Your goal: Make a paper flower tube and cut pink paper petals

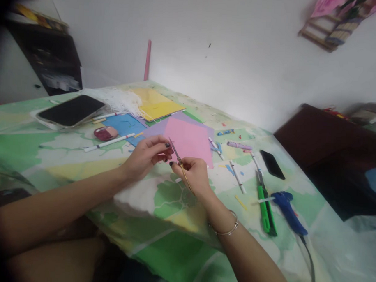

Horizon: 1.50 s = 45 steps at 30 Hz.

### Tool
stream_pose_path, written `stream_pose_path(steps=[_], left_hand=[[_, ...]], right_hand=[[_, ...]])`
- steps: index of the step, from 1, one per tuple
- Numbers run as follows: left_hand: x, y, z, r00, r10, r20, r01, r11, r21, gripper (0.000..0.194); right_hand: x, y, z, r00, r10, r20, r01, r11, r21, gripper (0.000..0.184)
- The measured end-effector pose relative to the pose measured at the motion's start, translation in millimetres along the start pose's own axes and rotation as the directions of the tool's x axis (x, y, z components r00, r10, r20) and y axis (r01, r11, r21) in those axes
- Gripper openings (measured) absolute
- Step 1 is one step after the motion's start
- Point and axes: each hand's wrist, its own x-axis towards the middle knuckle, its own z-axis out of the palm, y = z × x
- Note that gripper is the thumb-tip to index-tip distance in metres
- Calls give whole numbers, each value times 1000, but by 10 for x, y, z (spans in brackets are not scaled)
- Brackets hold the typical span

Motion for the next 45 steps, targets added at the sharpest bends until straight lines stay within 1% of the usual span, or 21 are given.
stream_pose_path(steps=[11, 17, 31, 45], left_hand=[[2, -2, -3, 1000, 3, 12, -3, 1000, 30, 4], [-4, 2, 2, 1000, -23, -10, 24, 998, 61, 2], [2, -3, 2, 999, 39, -3, -38, 994, 103, 3], [1, -8, -15, 998, 68, -8, -66, 987, 144, 2]], right_hand=[[-7, -9, -1, 1000, -5, 14, 5, 1000, 22, 35], [-1, 4, -1, 1000, -5, 23, 5, 1000, -2, 36], [4, 17, -14, 999, -21, 31, 22, 999, -28, 39], [7, 15, -25, 999, -12, 32, 13, 999, -38, 38]])
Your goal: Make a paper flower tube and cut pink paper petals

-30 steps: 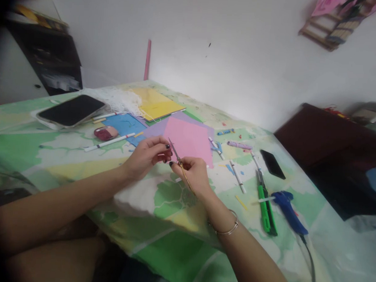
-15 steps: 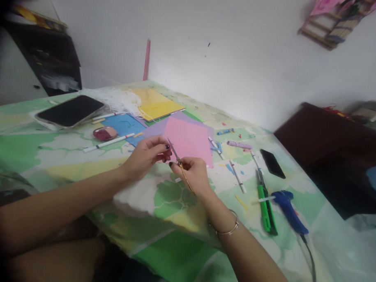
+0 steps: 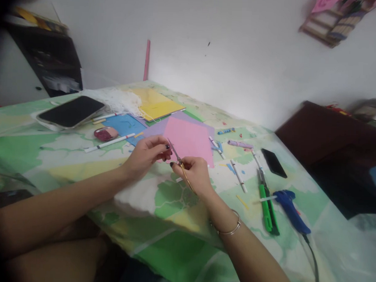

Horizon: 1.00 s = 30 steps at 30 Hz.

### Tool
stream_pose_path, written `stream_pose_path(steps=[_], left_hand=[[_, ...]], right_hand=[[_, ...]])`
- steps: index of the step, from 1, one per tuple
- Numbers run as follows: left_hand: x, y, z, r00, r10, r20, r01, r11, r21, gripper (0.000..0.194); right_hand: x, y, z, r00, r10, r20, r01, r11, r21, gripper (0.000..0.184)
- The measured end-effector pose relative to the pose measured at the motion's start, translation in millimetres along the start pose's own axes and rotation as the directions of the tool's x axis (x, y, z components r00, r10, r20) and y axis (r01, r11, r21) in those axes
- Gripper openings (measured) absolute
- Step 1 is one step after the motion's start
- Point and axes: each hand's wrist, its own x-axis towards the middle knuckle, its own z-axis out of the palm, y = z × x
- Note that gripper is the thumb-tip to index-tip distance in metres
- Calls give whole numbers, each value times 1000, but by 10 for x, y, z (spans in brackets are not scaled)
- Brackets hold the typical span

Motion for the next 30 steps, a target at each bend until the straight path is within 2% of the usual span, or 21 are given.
stream_pose_path(steps=[11, 30], left_hand=[[3, 7, -2, 998, 2, -55, -2, 1000, 9, 5], [19, -11, -21, 999, 36, -31, -37, 999, -19, 3]], right_hand=[[9, 28, -3, 1000, -8, 1, 8, 1000, -5, 38], [6, 38, -4, 1000, -22, 4, 22, 999, -24, 40]])
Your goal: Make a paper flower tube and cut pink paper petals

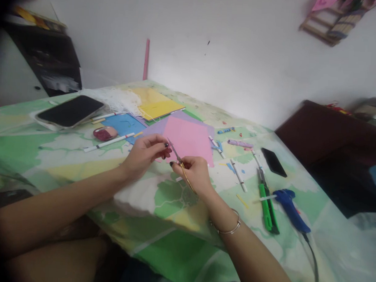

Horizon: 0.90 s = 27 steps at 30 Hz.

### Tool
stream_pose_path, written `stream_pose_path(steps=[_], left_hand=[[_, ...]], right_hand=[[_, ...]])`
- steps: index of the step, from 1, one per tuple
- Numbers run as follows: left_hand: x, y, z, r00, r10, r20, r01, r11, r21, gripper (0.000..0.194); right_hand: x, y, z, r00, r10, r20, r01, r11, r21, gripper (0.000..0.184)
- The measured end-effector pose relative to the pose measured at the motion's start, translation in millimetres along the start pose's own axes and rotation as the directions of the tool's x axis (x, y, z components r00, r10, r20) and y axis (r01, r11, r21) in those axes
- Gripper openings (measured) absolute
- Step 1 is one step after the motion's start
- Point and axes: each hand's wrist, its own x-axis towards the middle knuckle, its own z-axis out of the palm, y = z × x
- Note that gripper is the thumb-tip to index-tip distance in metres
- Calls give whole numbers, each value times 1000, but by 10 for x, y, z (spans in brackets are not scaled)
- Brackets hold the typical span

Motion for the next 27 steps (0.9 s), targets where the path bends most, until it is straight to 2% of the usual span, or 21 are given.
stream_pose_path(steps=[27], left_hand=[[-2, 5, 3, 999, -17, -51, 16, 1000, -17, 5]], right_hand=[[-4, 9, -5, 1000, 5, 10, -5, 1000, -12, 39]])
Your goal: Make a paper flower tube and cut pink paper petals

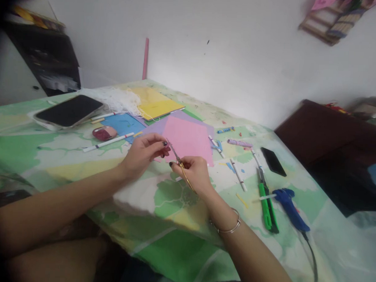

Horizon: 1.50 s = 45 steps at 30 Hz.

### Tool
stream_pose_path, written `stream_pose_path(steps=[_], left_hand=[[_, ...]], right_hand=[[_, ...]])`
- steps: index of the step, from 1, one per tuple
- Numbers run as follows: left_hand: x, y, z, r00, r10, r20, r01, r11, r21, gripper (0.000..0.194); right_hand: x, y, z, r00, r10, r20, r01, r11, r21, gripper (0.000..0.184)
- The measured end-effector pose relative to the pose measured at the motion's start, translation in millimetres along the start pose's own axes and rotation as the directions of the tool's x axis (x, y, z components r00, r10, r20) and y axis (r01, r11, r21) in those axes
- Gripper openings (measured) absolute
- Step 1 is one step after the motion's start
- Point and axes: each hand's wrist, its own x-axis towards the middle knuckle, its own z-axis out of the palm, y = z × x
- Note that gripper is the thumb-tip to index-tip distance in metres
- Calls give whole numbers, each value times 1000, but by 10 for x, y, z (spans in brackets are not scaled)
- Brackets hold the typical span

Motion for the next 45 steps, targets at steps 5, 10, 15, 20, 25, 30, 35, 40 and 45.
stream_pose_path(steps=[5, 10, 15, 20, 25, 30, 35, 40, 45], left_hand=[[-2, 6, -1, 1000, 11, -5, -10, 1000, 11, 4], [11, -5, -8, 1000, 19, -2, -18, 1000, 6, 4], [11, -16, -10, 1000, 13, -6, -13, 1000, -15, 6], [8, -19, -12, 1000, 9, -12, -9, 1000, -24, 6], [12, -15, -12, 1000, 3, -11, -3, 1000, -30, 5], [13, -18, -14, 1000, 0, -16, -1, 999, -33, 5], [13, -18, -19, 1000, -6, -17, 5, 999, -41, 6], [8, -11, -18, 1000, -7, -22, 6, 999, -44, 7], [12, -19, -23, 1000, -13, -21, 12, 999, -50, 7]], right_hand=[[6, 1, 1, 1000, -10, -1, 10, 1000, -27, 40], [6, -3, 2, 1000, -10, -1, 10, 999, -35, 40], [6, 6, -3, 1000, 3, 9, -3, 1000, -27, 37], [8, 10, 3, 1000, -6, 4, 6, 999, -37, 38], [5, 16, 6, 1000, -14, 0, 14, 1000, -27, 39], [-2, 3, -2, 1000, -8, 7, 8, 999, -36, 40], [4, 0, -1, 1000, 3, 1, -3, 999, -38, 39], [7, -1, 2, 1000, 5, 5, -5, 999, -36, 39], [-1, -11, 1, 1000, 9, -4, -10, 999, -40, 41]])
